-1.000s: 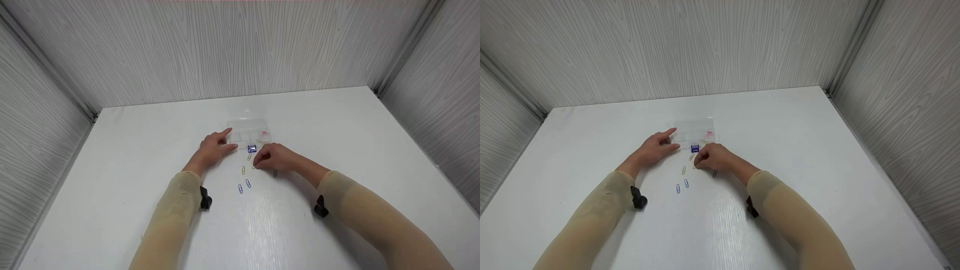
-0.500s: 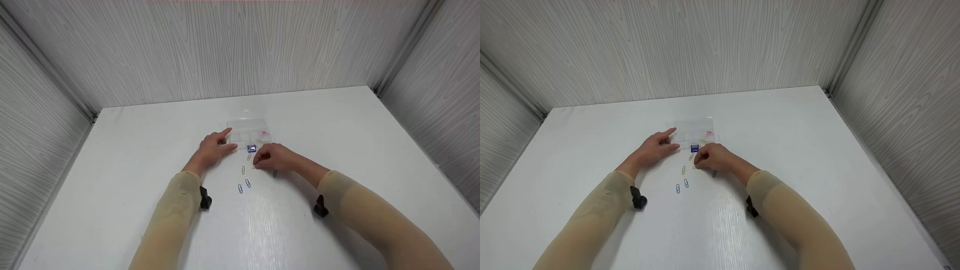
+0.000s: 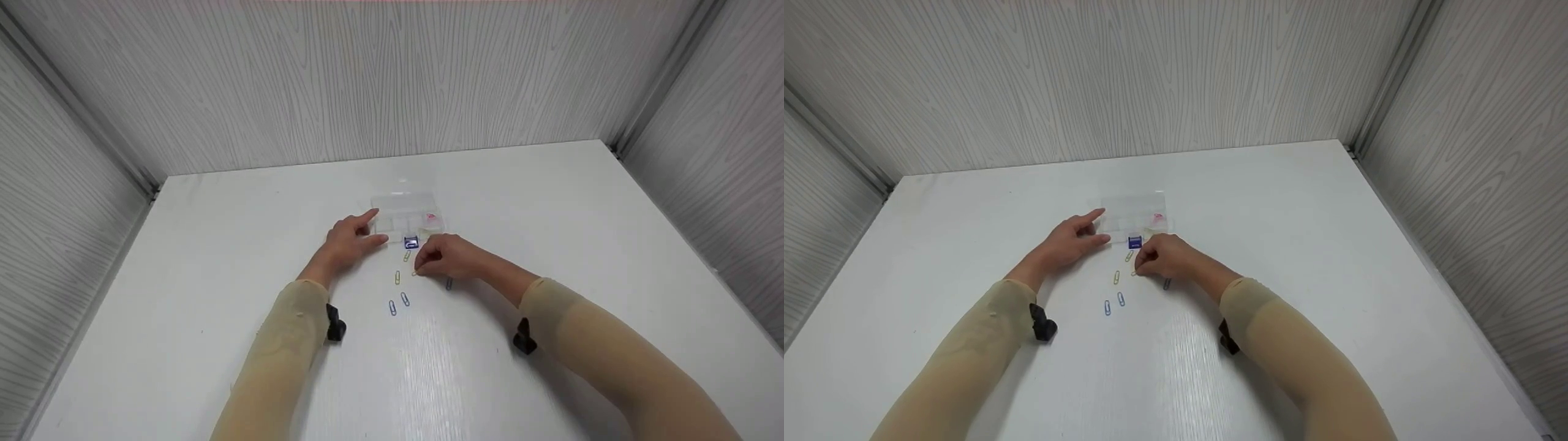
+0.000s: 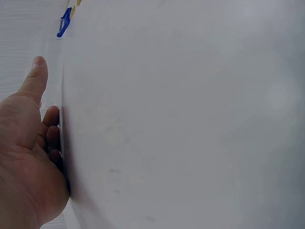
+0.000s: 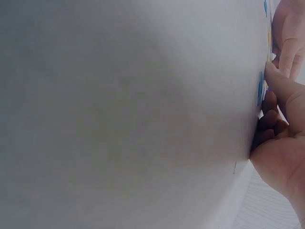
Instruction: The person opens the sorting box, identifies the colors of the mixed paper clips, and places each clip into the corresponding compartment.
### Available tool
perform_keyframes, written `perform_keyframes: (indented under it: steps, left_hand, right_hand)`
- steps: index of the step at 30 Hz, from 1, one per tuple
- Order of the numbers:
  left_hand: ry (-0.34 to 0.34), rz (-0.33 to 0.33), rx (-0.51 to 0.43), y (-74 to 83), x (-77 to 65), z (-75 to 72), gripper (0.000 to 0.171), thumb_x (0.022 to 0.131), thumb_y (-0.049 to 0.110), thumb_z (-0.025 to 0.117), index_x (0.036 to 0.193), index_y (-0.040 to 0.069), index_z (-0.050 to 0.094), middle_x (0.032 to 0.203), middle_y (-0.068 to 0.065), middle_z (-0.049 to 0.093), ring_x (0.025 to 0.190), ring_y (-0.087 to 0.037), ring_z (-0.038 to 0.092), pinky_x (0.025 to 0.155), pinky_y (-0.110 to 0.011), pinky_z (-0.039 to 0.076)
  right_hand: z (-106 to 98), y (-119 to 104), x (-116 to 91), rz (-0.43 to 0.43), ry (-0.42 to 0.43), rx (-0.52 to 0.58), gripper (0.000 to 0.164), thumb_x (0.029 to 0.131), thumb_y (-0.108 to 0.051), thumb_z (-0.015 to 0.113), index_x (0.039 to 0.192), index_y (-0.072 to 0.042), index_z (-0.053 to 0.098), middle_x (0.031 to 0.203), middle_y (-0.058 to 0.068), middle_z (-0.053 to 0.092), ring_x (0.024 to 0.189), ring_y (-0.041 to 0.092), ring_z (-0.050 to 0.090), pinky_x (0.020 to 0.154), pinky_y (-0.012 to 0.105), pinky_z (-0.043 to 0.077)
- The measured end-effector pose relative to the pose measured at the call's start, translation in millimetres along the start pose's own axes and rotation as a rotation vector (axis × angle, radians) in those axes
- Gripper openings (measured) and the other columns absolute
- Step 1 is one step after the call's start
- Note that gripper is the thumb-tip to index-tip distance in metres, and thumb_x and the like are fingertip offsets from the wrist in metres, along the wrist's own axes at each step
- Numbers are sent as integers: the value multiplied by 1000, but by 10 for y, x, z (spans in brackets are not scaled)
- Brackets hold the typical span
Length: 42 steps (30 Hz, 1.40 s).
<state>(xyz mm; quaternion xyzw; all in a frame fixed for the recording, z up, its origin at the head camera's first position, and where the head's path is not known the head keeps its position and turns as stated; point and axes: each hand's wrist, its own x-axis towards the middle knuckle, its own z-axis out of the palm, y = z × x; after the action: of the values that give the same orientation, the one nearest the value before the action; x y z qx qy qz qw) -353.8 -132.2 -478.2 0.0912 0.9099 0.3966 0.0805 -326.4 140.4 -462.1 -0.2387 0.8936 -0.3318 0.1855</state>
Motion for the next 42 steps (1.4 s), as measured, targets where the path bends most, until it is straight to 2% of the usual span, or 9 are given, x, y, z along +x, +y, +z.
perform_keyframes:
  steps: [11, 21, 32, 42]
  left_hand:
    - [5, -11, -17, -10, 0, 9, 74, 100, 46, 73, 165, 34, 40, 120, -5, 53, 113, -24, 47, 105, -43, 37]
    - [9, 32, 3, 4, -16, -3, 73, 101, 46, 73, 165, 31, 42, 119, -7, 52, 112, -25, 46, 105, -43, 36]
    - [6, 12, 8, 2, -3, -2, 74, 101, 47, 73, 165, 32, 41, 119, -6, 52, 113, -25, 45, 106, -44, 36]
    - [7, 8, -4, 0, -5, 1, 74, 100, 47, 73, 165, 33, 41, 119, -5, 52, 113, -24, 45, 105, -43, 36]
  right_hand:
    - [10, -1, 6, 16, -1, -15, 4, 99, -23, 79, 100, -22, 82, 105, -1, 65, 100, 19, 58, 89, 35, 46]
    - [9, -3, -5, 5, 3, -9, 4, 98, -22, 80, 98, -18, 81, 102, 0, 63, 99, 19, 56, 86, 34, 45]
    - [-2, 0, 8, 43, 3, 1, 8, 96, -28, 82, 96, -20, 80, 99, -1, 68, 92, 18, 60, 82, 33, 47]
    - [1, 3, 6, 0, -9, -14, 5, 97, -24, 81, 100, -22, 83, 103, -3, 67, 98, 18, 58, 87, 34, 46]
